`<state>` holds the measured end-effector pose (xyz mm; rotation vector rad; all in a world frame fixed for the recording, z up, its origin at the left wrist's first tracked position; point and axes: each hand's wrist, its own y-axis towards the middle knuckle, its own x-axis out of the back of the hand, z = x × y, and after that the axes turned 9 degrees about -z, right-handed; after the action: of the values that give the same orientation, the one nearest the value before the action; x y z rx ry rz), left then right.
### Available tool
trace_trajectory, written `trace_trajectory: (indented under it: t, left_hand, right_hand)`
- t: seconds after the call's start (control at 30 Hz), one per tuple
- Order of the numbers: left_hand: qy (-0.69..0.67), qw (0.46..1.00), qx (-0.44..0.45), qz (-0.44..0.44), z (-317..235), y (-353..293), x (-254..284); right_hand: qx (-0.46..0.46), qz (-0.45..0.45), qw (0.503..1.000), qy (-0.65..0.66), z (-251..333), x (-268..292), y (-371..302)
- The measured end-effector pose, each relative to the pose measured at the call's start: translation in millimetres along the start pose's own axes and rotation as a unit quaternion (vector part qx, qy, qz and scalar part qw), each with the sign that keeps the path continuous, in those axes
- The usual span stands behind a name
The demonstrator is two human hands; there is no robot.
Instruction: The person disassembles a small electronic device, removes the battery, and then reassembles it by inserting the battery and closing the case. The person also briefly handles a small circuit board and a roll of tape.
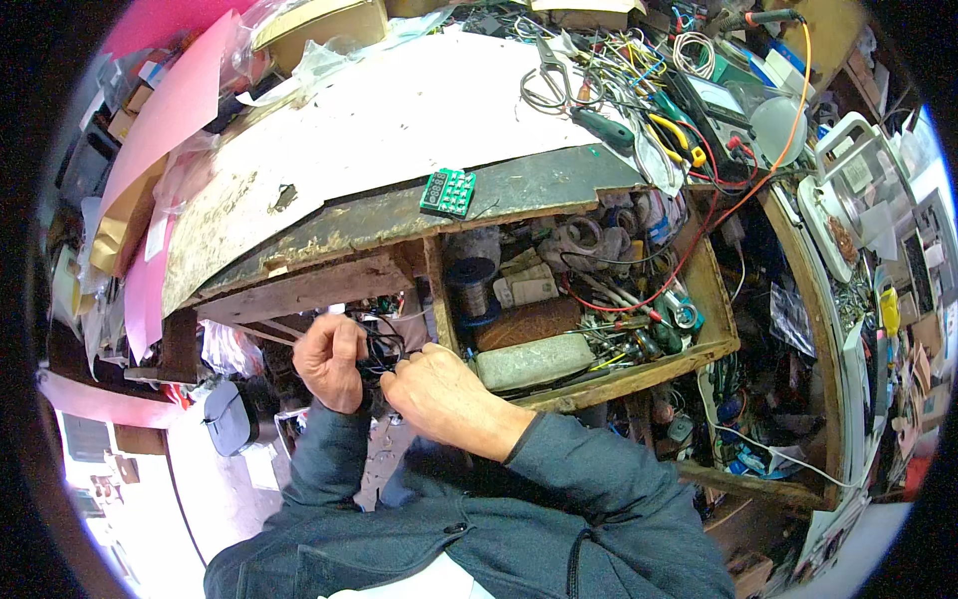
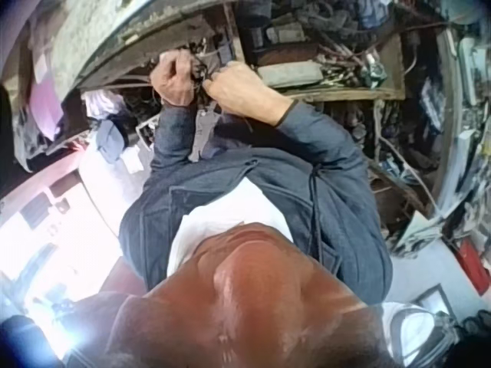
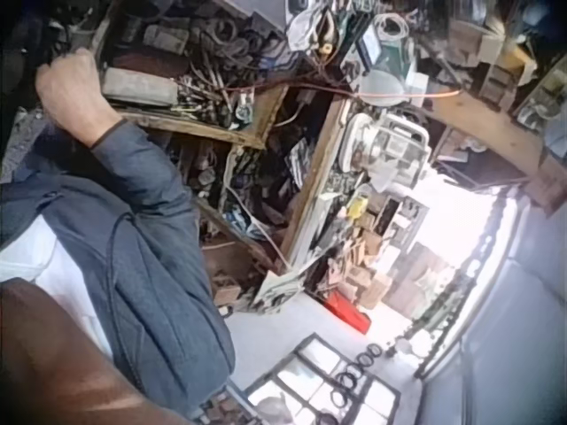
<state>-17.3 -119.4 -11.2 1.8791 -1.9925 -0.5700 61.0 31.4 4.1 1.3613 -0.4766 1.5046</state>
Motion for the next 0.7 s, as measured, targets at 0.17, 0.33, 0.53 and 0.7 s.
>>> trace_trajectory:
  t: [0.17, 0.33, 0.53, 0.7]
  left_hand:
    - [0.213, 0.922, -0.278, 0.166, -66, 89, -53]
    - [0.188, 0.879, -0.363, 0.247, -41, 132, -82]
    - [0.201, 0.908, -0.283, 0.236, -41, 135, -81]
    - [-0.247, 0.938, 0.163, 0.180, -68, 83, -36]
  right_hand:
    - [0.014, -0.005, 1.000, 0.001, -4, 1, -2]
    - [0.017, -0.030, 0.998, 0.045, -6, 1, -1]
    - [0.010, -0.037, 0.998, 0.047, -10, -1, -1]
    - [-0.025, -0.069, 0.995, 0.063, -2, -1, 1]
